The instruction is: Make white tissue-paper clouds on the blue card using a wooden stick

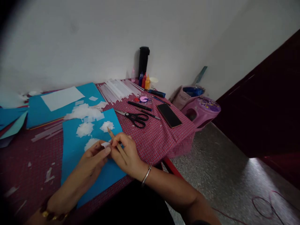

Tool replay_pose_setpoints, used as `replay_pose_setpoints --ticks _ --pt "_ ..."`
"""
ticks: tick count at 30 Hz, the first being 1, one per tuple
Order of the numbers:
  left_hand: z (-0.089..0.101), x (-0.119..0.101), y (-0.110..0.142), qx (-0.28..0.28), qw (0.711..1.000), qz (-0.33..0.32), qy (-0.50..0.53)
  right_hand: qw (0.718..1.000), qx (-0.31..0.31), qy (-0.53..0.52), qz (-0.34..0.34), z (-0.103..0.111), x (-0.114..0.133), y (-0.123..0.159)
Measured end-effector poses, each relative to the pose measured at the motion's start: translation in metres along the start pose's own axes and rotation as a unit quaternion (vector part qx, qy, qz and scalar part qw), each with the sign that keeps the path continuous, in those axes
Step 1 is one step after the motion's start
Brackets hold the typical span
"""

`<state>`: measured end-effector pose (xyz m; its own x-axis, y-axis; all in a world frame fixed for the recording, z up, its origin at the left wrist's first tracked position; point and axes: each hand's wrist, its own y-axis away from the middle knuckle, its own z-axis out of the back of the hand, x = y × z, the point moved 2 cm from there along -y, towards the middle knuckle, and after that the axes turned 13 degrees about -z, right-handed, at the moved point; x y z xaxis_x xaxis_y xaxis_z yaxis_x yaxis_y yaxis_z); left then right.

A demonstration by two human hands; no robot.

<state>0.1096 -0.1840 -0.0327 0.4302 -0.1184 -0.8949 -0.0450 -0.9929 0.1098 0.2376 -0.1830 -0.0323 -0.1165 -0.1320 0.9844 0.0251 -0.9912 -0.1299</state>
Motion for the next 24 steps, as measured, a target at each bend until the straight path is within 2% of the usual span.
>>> replay_pose_setpoints --ticks 5,8,11,13,17,20,22,24 --pt "0.002 0.001 -0.001 0.008 0.994 0.046 0.099 0.993 0.015 -0.109 -0.053 0.001 -0.002 0.003" --pt "0.003 0.005 -0.001 0.008 0.994 0.057 0.096 0.984 0.03 -0.148 -0.09 0.0 -0.003 0.003" --pt "0.005 0.003 -0.003 0.017 0.997 0.047 0.054 0.981 0.033 -0.162 -0.106 0.0 -0.003 0.002" --pt "0.01 -0.007 -0.006 0.004 1.0 0.027 0.005 0.98 0.049 -0.165 -0.103 0.004 -0.001 0.0" --pt "0.031 -0.044 -0.019 -0.078 0.989 -0.062 -0.114 0.982 0.093 -0.138 -0.085 0.026 0.0 -0.005" --pt "0.043 -0.061 -0.026 -0.125 0.971 -0.091 -0.182 0.986 0.138 -0.069 -0.065 0.045 -0.005 -0.006" --pt "0.046 -0.06 -0.029 -0.118 0.966 -0.093 -0.209 0.985 0.16 -0.016 -0.068 0.054 -0.01 -0.003" --pt "0.048 -0.051 -0.031 -0.081 0.968 -0.083 -0.224 0.983 0.167 0.01 -0.075 0.059 -0.015 -0.001"
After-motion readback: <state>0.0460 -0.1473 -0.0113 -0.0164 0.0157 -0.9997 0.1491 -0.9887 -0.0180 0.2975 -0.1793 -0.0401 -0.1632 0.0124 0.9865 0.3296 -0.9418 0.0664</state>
